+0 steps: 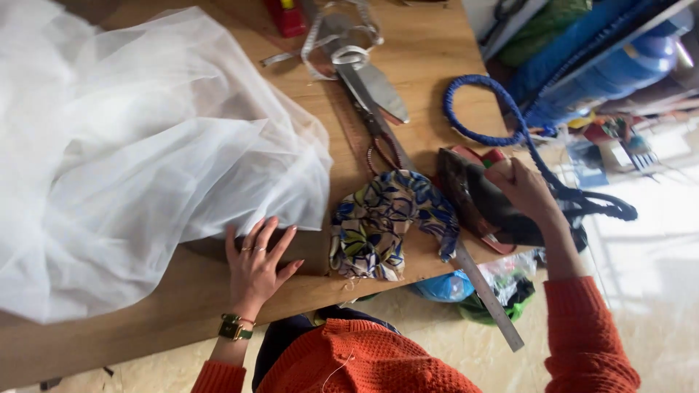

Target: The person smooths and folds a large piece of white sheer fabric on a wooden table. They use an iron to press the fabric, then pick up a pair of scissors to trim the edge. The person continues to fold and press the fabric with the iron.

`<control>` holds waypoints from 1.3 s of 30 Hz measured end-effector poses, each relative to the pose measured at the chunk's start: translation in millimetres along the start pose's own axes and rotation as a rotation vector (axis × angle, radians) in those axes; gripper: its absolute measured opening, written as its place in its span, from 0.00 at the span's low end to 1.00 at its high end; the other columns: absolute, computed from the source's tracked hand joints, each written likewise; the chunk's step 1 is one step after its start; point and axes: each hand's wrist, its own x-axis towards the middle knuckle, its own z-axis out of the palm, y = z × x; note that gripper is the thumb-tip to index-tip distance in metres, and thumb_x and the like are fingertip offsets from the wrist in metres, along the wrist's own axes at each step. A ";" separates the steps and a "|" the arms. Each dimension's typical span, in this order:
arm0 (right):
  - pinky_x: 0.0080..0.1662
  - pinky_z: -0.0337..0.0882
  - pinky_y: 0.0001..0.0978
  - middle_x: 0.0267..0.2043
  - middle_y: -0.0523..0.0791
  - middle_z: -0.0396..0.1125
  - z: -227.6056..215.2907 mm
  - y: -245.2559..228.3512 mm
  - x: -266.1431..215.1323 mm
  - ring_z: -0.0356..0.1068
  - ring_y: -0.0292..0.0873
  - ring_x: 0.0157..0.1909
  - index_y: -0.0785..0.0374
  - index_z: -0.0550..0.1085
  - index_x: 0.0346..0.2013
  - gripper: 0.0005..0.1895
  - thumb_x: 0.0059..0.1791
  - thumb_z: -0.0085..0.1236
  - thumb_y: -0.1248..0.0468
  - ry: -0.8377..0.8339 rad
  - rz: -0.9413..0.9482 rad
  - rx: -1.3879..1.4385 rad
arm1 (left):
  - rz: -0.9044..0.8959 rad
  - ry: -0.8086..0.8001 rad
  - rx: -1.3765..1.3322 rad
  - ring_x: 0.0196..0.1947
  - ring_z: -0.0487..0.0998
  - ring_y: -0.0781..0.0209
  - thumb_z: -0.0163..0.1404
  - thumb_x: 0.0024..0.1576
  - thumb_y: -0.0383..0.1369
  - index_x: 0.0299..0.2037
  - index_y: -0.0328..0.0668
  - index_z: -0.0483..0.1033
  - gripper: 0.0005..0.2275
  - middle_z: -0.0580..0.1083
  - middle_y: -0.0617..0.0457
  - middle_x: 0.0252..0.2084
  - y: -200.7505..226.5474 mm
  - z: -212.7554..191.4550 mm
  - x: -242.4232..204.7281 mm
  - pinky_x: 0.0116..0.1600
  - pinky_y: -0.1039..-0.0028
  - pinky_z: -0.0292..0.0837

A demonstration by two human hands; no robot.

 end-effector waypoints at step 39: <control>0.40 0.76 0.53 0.24 0.55 0.74 -58.2 -286.5 -194.7 0.78 0.64 0.34 0.54 0.68 0.45 0.21 0.49 0.57 0.43 -0.275 0.229 0.321 | 0.528 -0.234 -0.356 0.51 0.69 0.54 0.37 0.62 0.61 0.59 0.52 0.74 0.28 0.69 0.51 0.48 -32.6 24.7 49.0 0.61 0.52 0.64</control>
